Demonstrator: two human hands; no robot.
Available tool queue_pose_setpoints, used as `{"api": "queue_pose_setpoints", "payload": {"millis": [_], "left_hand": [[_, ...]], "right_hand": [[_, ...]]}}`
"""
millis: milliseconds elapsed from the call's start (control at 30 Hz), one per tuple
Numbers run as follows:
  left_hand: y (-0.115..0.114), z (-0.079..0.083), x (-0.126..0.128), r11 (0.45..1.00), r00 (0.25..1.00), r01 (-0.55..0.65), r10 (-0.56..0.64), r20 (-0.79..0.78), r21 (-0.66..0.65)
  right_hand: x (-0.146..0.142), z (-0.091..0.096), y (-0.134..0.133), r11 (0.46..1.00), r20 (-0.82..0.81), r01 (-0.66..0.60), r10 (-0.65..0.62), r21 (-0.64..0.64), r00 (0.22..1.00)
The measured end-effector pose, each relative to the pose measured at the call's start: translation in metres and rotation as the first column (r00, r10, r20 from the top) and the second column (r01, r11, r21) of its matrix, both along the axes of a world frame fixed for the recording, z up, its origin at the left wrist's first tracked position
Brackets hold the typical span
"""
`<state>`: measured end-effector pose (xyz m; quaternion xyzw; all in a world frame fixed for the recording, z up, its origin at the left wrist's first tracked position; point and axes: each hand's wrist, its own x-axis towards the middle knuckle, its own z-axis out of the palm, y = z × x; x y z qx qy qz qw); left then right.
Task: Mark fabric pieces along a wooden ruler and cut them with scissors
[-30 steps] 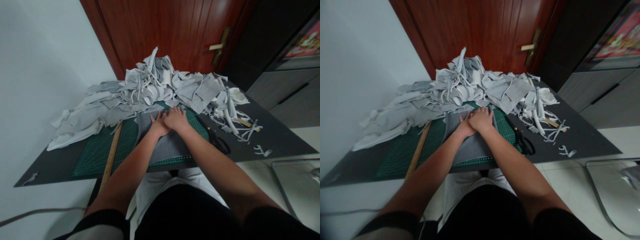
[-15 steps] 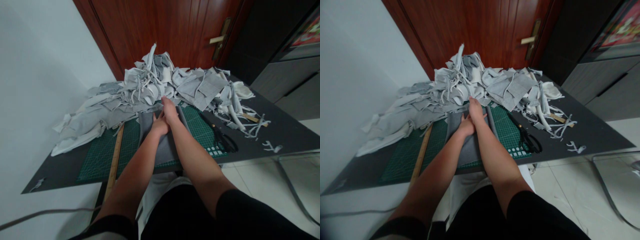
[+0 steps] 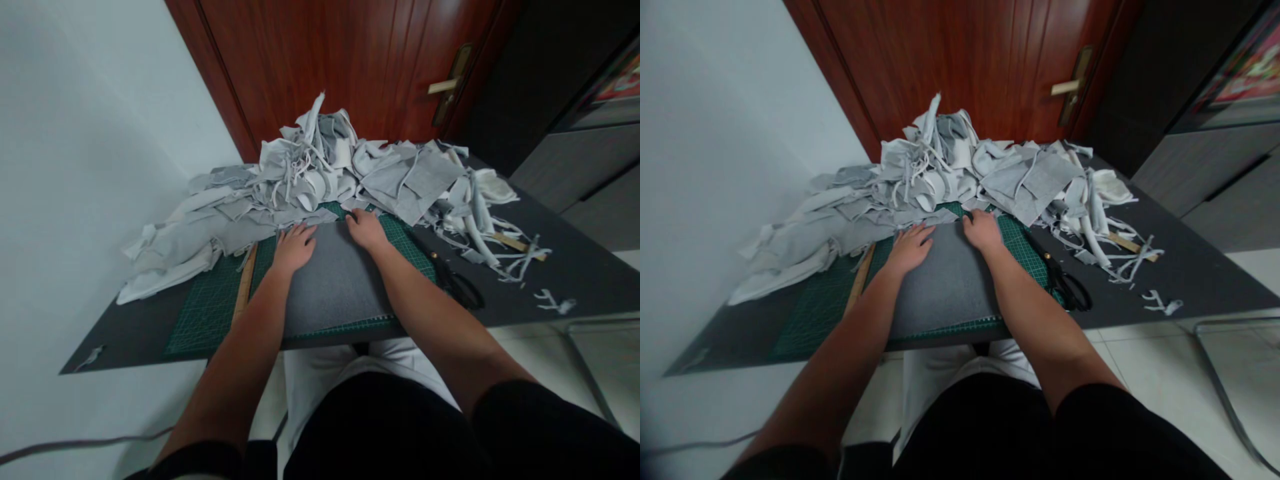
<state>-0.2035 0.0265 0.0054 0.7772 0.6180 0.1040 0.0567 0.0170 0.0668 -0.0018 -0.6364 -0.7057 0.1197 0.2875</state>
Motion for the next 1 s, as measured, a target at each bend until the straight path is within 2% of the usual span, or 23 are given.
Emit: {"api": "queue_pose_setpoints", "payload": {"millis": [167,300,433,733,1000], "left_hand": [[-0.004,0.001,-0.033,0.994,0.987,-0.111,0.112,-0.116,0.015],[-0.004,-0.001,-0.044,0.992,0.978,-0.129,0.126,-0.164,-0.008],[-0.003,-0.003,-0.046,0.992,0.976,-0.124,0.120,-0.181,-0.010],[-0.002,-0.003,-0.048,0.994,0.979,-0.109,0.105,-0.173,-0.011],[-0.002,-0.002,-0.046,0.992,0.979,-0.118,0.111,-0.172,-0.031]], "right_hand": [[0.037,-0.005,0.000,0.999,0.162,-0.010,0.018,-0.046,0.987],[0.050,-0.009,-0.003,0.996,0.286,-0.049,0.067,-0.071,0.956],[0.060,-0.012,-0.002,0.992,0.388,-0.096,0.119,-0.077,0.914],[0.091,-0.015,-0.002,0.983,0.431,-0.183,0.170,-0.012,0.886],[0.106,-0.014,-0.007,0.976,0.475,-0.217,0.191,-0.001,0.859]]}}
